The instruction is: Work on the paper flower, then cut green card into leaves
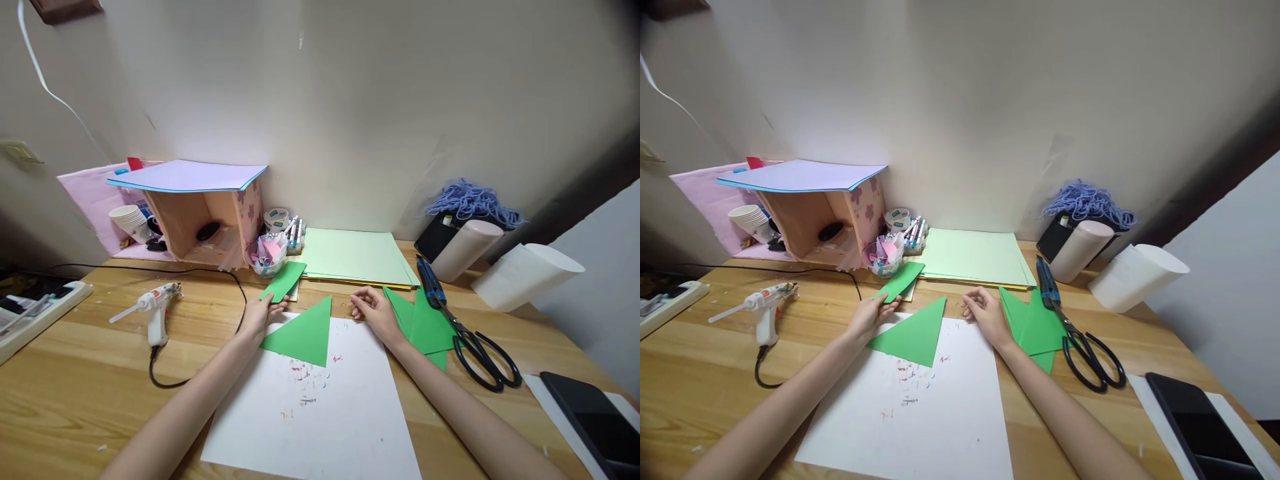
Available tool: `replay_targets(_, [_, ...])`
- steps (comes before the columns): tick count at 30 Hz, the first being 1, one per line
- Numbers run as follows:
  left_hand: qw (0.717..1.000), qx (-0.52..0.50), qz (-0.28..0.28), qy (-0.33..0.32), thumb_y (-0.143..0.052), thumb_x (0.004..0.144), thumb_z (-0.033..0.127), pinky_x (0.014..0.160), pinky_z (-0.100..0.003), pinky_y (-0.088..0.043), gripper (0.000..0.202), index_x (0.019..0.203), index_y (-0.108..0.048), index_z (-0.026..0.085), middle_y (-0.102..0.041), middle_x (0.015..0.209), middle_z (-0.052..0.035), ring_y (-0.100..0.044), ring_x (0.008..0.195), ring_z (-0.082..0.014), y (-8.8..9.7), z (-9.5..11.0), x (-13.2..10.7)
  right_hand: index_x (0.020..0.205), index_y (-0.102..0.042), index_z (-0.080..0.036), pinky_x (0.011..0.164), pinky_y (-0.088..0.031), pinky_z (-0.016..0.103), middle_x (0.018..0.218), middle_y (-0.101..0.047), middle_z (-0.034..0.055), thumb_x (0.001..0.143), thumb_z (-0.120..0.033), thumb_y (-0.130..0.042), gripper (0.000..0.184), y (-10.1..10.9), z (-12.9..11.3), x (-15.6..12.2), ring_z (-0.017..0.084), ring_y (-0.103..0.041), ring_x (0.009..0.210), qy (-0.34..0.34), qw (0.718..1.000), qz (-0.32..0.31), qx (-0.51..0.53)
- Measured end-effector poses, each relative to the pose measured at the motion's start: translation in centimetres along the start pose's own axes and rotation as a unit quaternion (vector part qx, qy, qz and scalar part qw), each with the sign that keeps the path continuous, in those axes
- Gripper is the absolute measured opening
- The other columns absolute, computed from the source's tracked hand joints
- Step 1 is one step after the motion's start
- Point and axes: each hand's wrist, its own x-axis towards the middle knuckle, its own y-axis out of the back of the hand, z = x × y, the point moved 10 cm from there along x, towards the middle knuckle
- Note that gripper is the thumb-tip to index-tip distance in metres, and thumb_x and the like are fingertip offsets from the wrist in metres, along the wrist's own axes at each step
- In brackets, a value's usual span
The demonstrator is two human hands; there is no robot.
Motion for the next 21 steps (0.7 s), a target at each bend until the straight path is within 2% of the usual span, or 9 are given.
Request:
replay_targets(3, [0.999,-0.036,0.003,-0.007,-0.042,0.085,0.006,0.065,-0.019,-0.055,0.018,0.074,-0.056,0.004,-0.067,0.071,-0.0146,-0.067,0.065,-0.0138,-0.4,-0.3,-0.1,0.082,-0.052,-0.017,0.047,-0.046,0.019,0.067,-0.059,-0.0001,0.074,-0.041,-0.061,0.027,-0.2,0.0,-0.1,0.008,-0.054,0.053,0.001,1.0,-0.007,-0.004])
replay_targets(5, [0.998,-0.054,0.015,-0.022,-0.04,0.085,0.005,0.069,-0.021,-0.055,0.018,0.077,-0.056,0.005,-0.067,0.072,-0.0135,-0.067,0.067,-0.0141,-0.3,-0.1,-0.3,0.083,-0.052,-0.017,0.048,-0.046,0.02,0.067,-0.059,0.0003,0.075,-0.041,-0.06,0.027,-0.2,0.0,-0.2,0.009,-0.054,0.053,0.002,1.0,-0.006,-0.01])
replay_targets(8, [0.996,-0.066,0.045,-0.045,-0.04,0.086,0.005,0.067,-0.023,-0.056,0.016,0.08,-0.055,0.007,-0.066,0.07,-0.0103,-0.067,0.062,-0.0139,0.1,0.2,-1.1,0.083,-0.052,-0.017,0.047,-0.045,0.02,0.066,-0.058,0.0007,0.075,-0.042,-0.059,0.027,-0.3,-0.2,-0.2,0.009,-0.053,0.053,0.007,1.0,-0.005,-0.018])
replay_targets(12, [0.994,-0.07,0.065,-0.043,-0.043,0.085,0.007,0.059,-0.028,-0.056,0.013,0.078,-0.054,0.006,-0.065,0.061,-0.0111,-0.066,0.055,-0.0174,-0.2,-0.2,-2.4,0.082,-0.052,-0.017,0.047,-0.045,0.021,0.066,-0.058,0.0011,0.074,-0.044,-0.059,0.029,-0.5,-0.6,-0.3,0.009,-0.052,0.052,0.013,0.999,-0.008,-0.033])
replay_targets(14, [0.993,-0.082,0.069,-0.04,-0.042,0.085,0.006,0.062,-0.029,-0.057,0.013,0.077,-0.053,0.007,-0.065,0.062,-0.0113,-0.067,0.057,-0.018,-0.7,-0.3,-2.7,0.082,-0.052,-0.016,0.047,-0.044,0.022,0.066,-0.059,0.0016,0.074,-0.045,-0.059,0.031,-0.5,-0.5,-0.3,0.01,-0.052,0.051,0.01,0.999,-0.009,-0.038])
replay_targets(17, [0.99,-0.108,0.076,-0.044,-0.04,0.085,0.005,0.07,-0.028,-0.056,0.013,0.079,-0.051,0.009,-0.064,0.064,-0.0084,-0.067,0.062,-0.0167,-1.6,-0.2,-2.3,0.082,-0.052,-0.016,0.047,-0.044,0.022,0.067,-0.059,0.0019,0.074,-0.045,-0.059,0.031,-0.5,-0.4,-0.3,0.01,-0.052,0.051,0.005,0.999,-0.011,-0.039])
replay_targets(21, [0.985,-0.134,0.093,-0.05,-0.034,0.087,0.006,0.071,-0.026,-0.056,0.015,0.081,-0.046,0.011,-0.058,0.061,-0.0031,-0.067,0.062,-0.0144,-3.1,-0.4,-1.0,0.082,-0.052,-0.017,0.047,-0.043,0.021,0.066,-0.059,0.0015,0.075,-0.044,-0.059,0.029,-0.5,-0.2,-0.3,0.009,-0.052,0.052,0.004,0.999,-0.016,-0.045])
